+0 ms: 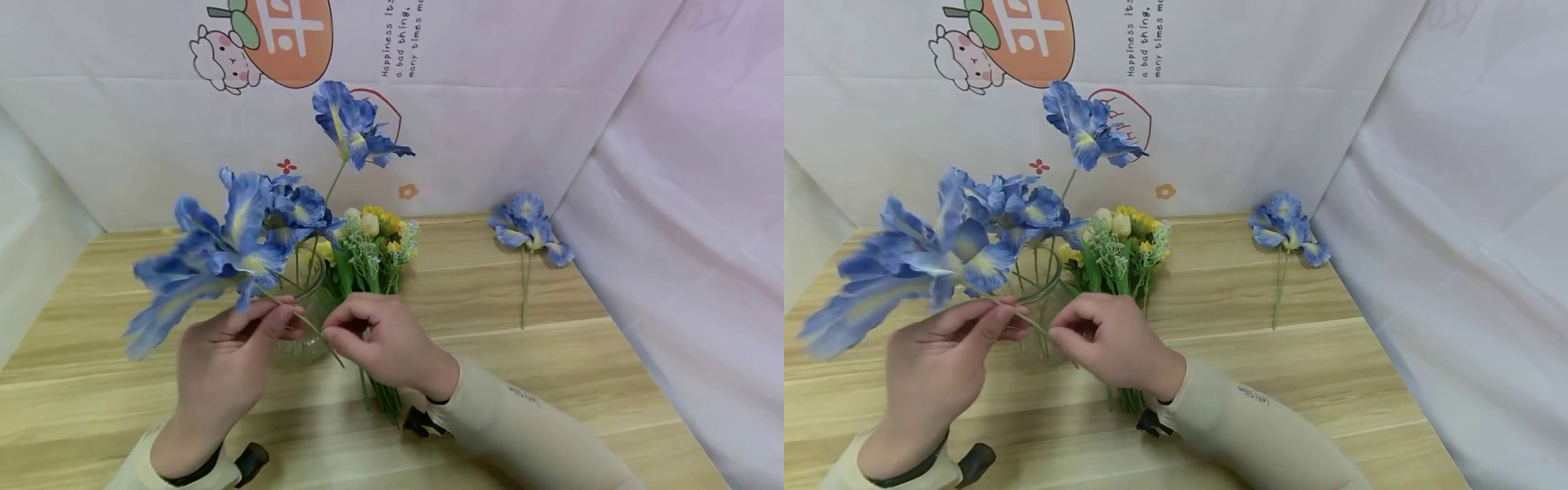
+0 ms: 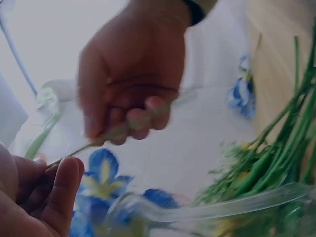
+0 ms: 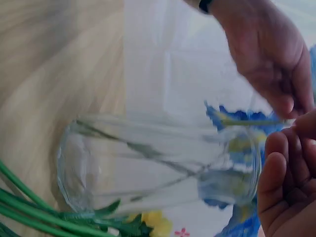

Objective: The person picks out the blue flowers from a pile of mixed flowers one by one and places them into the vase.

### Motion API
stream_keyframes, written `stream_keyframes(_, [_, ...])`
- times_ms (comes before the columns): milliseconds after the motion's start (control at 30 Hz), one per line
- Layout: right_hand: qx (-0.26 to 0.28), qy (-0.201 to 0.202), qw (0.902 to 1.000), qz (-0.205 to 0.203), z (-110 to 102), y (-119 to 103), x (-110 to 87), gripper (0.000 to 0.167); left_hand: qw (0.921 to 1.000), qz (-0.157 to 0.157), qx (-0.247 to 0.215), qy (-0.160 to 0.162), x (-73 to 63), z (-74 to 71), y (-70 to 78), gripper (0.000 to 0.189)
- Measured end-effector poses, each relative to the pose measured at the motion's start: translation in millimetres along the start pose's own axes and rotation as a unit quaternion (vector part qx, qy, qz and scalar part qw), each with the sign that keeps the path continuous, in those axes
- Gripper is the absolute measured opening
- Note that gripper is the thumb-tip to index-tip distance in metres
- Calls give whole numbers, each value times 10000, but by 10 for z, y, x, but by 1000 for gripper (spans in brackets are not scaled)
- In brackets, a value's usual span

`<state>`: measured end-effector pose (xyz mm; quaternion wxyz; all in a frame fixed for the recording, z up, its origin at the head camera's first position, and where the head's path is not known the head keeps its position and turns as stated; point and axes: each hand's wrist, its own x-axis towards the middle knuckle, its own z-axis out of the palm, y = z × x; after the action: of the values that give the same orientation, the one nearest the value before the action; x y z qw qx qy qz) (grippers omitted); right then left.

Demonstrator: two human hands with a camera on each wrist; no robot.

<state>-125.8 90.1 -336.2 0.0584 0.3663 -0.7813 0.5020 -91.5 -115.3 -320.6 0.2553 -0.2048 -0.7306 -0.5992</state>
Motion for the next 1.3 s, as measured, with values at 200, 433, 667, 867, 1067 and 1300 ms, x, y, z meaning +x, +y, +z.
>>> stream_keyframes(200, [-253,174,9954,903,-53,171,127,11,9807,647,-1270,1339,201,-168,44,8])
stream_keyframes(433, [-489,-13,9893,1371,-20,322,150,15,9501,923,-1620,2501,340,-302,62,16])
stream_keyframes(667, [-704,-344,9848,1551,-8,358,244,28,9836,408,111,1752,232,-296,-107,6])
stream_keyframes(867, [-768,-972,9702,2084,122,401,404,77,9837,-357,1545,850,176,-309,-261,36])
stream_keyframes(1067, [-627,-993,9667,2274,285,450,491,87,9615,-1025,2492,543,167,-307,-361,42])
stream_keyframes(1300, [-983,-900,9563,2603,310,412,488,101,9581,-1504,2388,490,160,-319,-425,28])
